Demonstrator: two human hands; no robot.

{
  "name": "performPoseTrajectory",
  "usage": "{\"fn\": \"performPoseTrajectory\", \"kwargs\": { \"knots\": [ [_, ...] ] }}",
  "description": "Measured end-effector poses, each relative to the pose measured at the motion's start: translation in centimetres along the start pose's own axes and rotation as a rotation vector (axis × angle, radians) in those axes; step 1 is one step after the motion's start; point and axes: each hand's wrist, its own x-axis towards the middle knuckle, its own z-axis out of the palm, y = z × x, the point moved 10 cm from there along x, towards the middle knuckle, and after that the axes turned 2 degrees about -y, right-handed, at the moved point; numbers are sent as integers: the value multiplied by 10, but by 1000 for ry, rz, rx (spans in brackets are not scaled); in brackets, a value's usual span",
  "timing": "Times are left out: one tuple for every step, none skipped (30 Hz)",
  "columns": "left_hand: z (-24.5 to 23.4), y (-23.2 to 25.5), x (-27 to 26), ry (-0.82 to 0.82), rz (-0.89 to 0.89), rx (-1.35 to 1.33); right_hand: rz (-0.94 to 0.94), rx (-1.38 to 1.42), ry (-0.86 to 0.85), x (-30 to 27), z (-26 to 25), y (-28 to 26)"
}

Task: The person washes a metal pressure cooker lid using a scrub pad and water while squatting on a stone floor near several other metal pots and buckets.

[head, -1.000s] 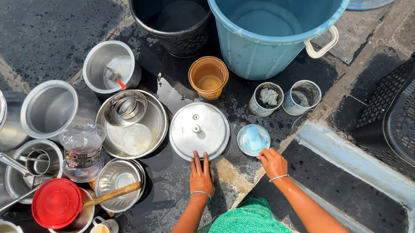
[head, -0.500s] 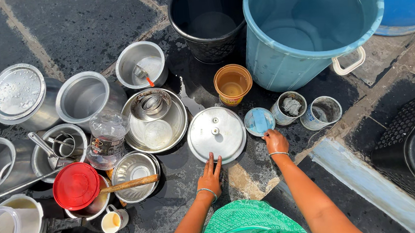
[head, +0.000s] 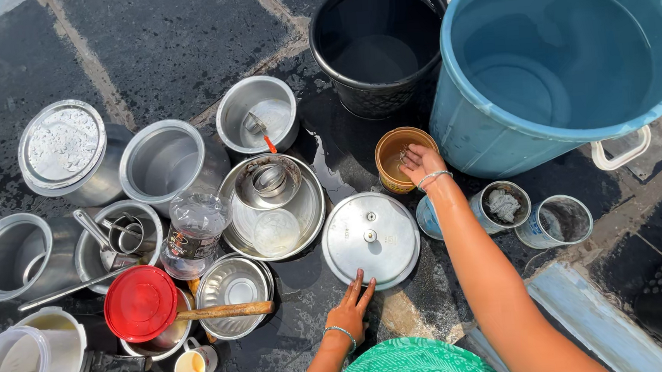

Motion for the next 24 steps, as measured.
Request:
{"fn": "performPoseTrajectory", "kwargs": {
  "knots": [
    [-1, 0, 0, 2, -8, -6, 7, -6, -4, 11, 9, -1],
    [-1, -1, 0, -11, -18, -10, 23, -45, 66, 19, 10, 0],
    [1, -1, 0, -27, -28, -12, 40, -82, 138, 21, 6, 4],
    [2, 1, -2, -29, -34, -17, 47, -85, 136, 21, 5, 5],
    [2, 1, -1, -31, -40, -29, 115, 183, 10, 20, 19, 7],
    [1, 0, 1, -32, -45, -42, 184, 450, -116, 14, 35, 5],
    [2, 1, 1, -35, -42, -43, 183, 451, -112, 6, 31, -6],
    [-1, -1, 1, -4, -40, -45, 213, 568, -376, -13, 54, -24],
    [0, 0, -1, 20, -35, -50, 239, 681, -636, -45, 72, -43],
    [3, 2, -3, 11, -28, -55, 235, 682, -624, -66, 66, -52],
    [0, 1, -1, 18, -25, -58, 241, 563, -637, -84, 66, -57],
    [-2, 0, 0, 26, -21, -61, 246, 443, -648, -99, 66, -56],
    [-2, 0, 0, 23, -17, -62, 244, 443, -644, -108, 63, -55],
    [-3, 0, 1, 35, -23, -65, 309, 235, -604, -115, 53, -41],
    [-3, 0, 0, 46, -31, -69, 374, 28, -561, -120, 38, -28],
    [-1, 2, -1, 42, -28, -70, 374, 29, -556, -123, 28, -26],
    [-1, 2, 0, 36, -37, -70, 421, -73, -526, -124, 15, -19],
    [0, 1, 0, 31, -45, -70, 468, -174, -495, -125, 2, -12],
    [0, 2, 1, 31, -44, -71, 467, -175, -494, -126, -5, -10],
    [1, 0, 3, 23, -57, -66, 359, -460, -386, -119, -24, -15],
    [4, 0, 2, 10, -70, -63, 251, -739, -269, -116, -42, -23],
    [7, 2, 3, 6, -69, -65, 255, -738, -265, -121, -46, -20],
    [8, 1, 5, -9, -89, -54, 111, -978, -222, -122, -45, -30],
    [10, -1, 6, -23, -108, -43, -42, -1213, -176, -128, -40, -42]
  ]
}}
